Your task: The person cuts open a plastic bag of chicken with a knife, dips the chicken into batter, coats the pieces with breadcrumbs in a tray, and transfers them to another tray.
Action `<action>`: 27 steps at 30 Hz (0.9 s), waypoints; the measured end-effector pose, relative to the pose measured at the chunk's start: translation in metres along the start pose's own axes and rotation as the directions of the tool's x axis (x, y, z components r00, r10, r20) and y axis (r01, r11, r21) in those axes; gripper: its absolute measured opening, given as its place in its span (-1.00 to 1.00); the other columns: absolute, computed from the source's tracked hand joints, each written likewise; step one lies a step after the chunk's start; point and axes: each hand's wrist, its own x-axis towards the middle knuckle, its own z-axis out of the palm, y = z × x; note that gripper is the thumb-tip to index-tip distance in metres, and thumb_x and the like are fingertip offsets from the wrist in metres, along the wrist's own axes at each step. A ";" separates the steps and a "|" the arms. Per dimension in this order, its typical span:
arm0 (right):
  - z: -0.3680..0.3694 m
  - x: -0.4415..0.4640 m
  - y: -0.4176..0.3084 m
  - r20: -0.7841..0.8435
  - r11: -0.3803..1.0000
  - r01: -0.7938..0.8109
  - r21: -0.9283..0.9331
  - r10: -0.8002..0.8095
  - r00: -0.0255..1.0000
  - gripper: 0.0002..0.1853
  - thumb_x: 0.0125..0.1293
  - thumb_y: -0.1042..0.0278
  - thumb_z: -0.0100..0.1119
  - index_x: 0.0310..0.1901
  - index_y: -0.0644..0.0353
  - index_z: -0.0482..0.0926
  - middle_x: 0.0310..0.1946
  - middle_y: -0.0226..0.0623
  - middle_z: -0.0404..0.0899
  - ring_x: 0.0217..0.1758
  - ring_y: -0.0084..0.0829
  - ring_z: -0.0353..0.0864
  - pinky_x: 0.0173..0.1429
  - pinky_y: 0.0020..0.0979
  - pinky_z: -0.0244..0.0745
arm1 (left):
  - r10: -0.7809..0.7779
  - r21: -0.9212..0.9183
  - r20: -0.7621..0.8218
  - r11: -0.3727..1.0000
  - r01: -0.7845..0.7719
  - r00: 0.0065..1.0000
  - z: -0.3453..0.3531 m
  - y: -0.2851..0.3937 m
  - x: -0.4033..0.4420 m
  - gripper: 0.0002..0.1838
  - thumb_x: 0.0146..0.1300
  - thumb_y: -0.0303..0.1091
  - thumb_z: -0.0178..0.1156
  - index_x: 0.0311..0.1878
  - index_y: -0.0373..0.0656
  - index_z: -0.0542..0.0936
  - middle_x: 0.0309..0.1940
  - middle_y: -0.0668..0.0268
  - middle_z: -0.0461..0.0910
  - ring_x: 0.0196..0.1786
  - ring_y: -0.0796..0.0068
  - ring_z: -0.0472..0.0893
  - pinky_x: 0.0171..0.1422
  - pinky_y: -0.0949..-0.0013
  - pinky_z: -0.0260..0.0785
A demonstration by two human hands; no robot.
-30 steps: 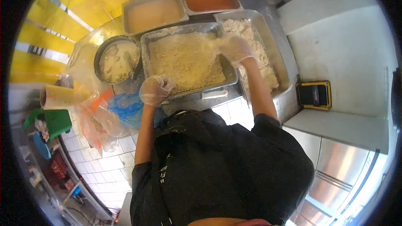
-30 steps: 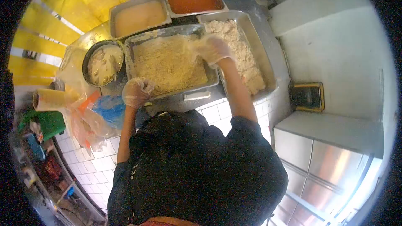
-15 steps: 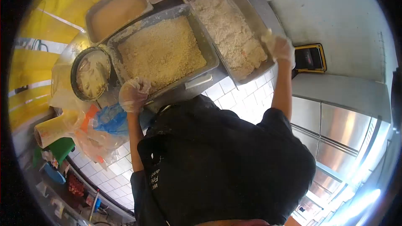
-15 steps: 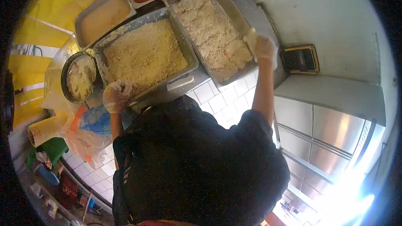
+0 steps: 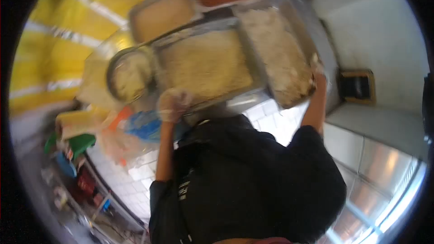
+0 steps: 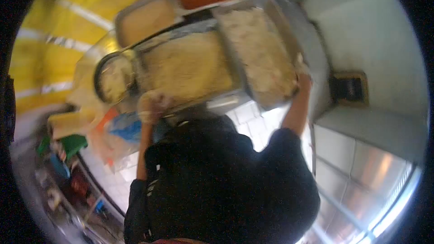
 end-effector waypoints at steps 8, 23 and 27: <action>-0.071 0.046 -0.103 -0.080 0.970 -0.006 0.241 0.026 0.996 -0.64 0.37 0.05 0.12 -0.35 0.23 0.61 -0.51 -0.06 0.60 -0.51 -0.17 0.58 -0.38 -0.16 0.49 | -0.185 -0.674 -0.355 0.730 -0.114 0.916 -0.080 -0.005 -0.020 -0.72 0.17 -0.18 0.45 -0.45 -0.15 0.62 -0.54 0.26 0.61 -0.47 0.33 0.57 -0.37 0.24 0.37; -0.104 -0.022 -0.345 -0.135 0.811 0.283 0.512 -0.249 0.959 -0.41 0.38 -0.15 0.09 -0.47 0.32 0.66 -0.39 0.12 0.67 -0.20 0.13 0.68 -0.05 0.01 0.55 | -0.423 0.289 -0.074 0.858 0.426 0.903 -0.097 -0.194 0.081 -0.46 0.16 -0.19 0.35 0.22 -0.10 0.54 0.18 -0.04 0.61 0.24 -0.03 0.61 0.30 0.10 0.46; -0.094 -0.029 -0.340 -0.177 0.798 0.243 0.552 -0.173 0.969 -0.42 0.38 -0.18 0.09 -0.45 0.27 0.68 -0.38 0.06 0.68 -0.20 0.09 0.69 -0.05 -0.01 0.56 | -0.207 0.257 0.022 0.947 0.194 0.978 -0.093 -0.229 0.091 -0.29 0.07 -0.25 0.38 0.36 -0.10 0.45 0.22 -0.10 0.58 0.27 -0.04 0.58 0.34 0.10 0.44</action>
